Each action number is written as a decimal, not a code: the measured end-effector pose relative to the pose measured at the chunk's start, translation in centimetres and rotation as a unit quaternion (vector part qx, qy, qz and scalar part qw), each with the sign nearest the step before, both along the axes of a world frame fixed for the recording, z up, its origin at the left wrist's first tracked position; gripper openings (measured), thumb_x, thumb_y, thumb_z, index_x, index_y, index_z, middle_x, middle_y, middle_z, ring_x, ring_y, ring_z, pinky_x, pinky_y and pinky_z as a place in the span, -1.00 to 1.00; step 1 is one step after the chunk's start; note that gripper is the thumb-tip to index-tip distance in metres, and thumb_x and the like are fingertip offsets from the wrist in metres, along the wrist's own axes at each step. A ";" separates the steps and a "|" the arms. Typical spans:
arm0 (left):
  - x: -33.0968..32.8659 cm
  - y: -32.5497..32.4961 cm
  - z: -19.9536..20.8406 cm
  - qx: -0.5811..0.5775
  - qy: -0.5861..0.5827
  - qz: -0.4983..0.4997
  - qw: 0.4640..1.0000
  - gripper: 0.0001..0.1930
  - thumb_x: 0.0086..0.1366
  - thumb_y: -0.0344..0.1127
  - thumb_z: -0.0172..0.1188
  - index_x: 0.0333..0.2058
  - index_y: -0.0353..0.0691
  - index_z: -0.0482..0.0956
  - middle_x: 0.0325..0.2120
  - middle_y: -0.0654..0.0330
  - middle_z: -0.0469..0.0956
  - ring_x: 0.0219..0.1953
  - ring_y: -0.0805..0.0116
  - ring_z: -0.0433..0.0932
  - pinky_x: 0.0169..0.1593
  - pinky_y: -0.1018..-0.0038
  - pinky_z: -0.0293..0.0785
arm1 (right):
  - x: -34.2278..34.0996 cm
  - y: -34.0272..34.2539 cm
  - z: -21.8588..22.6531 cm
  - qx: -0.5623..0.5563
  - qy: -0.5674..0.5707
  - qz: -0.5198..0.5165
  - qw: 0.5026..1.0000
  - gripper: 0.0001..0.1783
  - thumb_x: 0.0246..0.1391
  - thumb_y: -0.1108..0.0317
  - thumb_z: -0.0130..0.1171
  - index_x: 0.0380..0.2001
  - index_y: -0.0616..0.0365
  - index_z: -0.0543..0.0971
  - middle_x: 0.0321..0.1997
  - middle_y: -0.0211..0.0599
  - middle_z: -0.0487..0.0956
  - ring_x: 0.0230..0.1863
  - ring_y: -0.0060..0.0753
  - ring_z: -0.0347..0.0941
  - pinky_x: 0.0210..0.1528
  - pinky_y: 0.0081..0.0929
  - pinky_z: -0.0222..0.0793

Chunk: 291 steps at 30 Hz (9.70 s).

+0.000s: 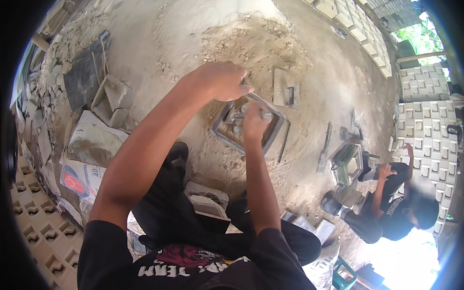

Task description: The person fills a metal mold with dry concrete mixture by hand, levels the surface with a trowel, and uses a metal rod to compress the material.

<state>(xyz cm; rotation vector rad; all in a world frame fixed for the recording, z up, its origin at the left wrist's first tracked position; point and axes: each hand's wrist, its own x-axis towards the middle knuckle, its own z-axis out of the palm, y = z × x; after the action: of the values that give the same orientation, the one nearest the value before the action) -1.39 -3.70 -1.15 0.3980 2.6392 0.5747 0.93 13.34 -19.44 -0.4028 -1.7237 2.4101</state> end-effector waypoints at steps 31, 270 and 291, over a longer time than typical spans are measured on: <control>0.6 -0.9 0.4 0.012 0.017 0.001 1.000 -0.51 0.32 0.05 -0.02 -0.09 -0.32 0.49 -0.33 -0.02 0.61 -0.19 0.06 0.59 -0.10 0.15 0.49 | -2.5 -0.4 7.9 0.165 0.061 -0.123 0.977 -0.51 0.22 0.13 0.03 -0.74 0.16 0.39 -0.75 -0.50 0.32 -0.69 -0.66 0.19 -0.62 -0.58 0.08; 1.5 25.6 -20.8 0.576 0.148 0.233 0.770 -0.52 0.31 -0.11 0.08 -0.72 -0.26 0.33 -0.76 0.29 0.34 -0.70 0.48 0.28 -0.63 0.49 0.18 | 11.9 25.3 15.9 0.565 0.116 0.044 0.816 -0.61 0.10 0.02 0.16 -0.34 0.18 0.51 -0.26 -0.10 0.50 -0.26 -0.06 0.47 -0.21 -0.27 0.37; -2.0 27.0 -20.4 0.610 0.077 0.248 0.749 -0.61 0.32 -0.16 0.09 -0.65 -0.19 0.28 -0.72 0.31 0.31 -0.68 0.54 0.25 -0.61 0.55 0.16 | 11.4 24.9 16.2 0.583 0.048 0.193 0.788 -0.54 0.13 -0.05 0.08 -0.29 0.21 0.48 -0.22 -0.12 0.52 -0.16 -0.05 0.46 -0.11 -0.22 0.35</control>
<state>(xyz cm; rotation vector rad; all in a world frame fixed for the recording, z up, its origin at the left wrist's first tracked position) -3.35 23.30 -21.59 0.0414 2.0685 2.5155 12.35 38.27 -3.24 0.2756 -2.9449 0.9950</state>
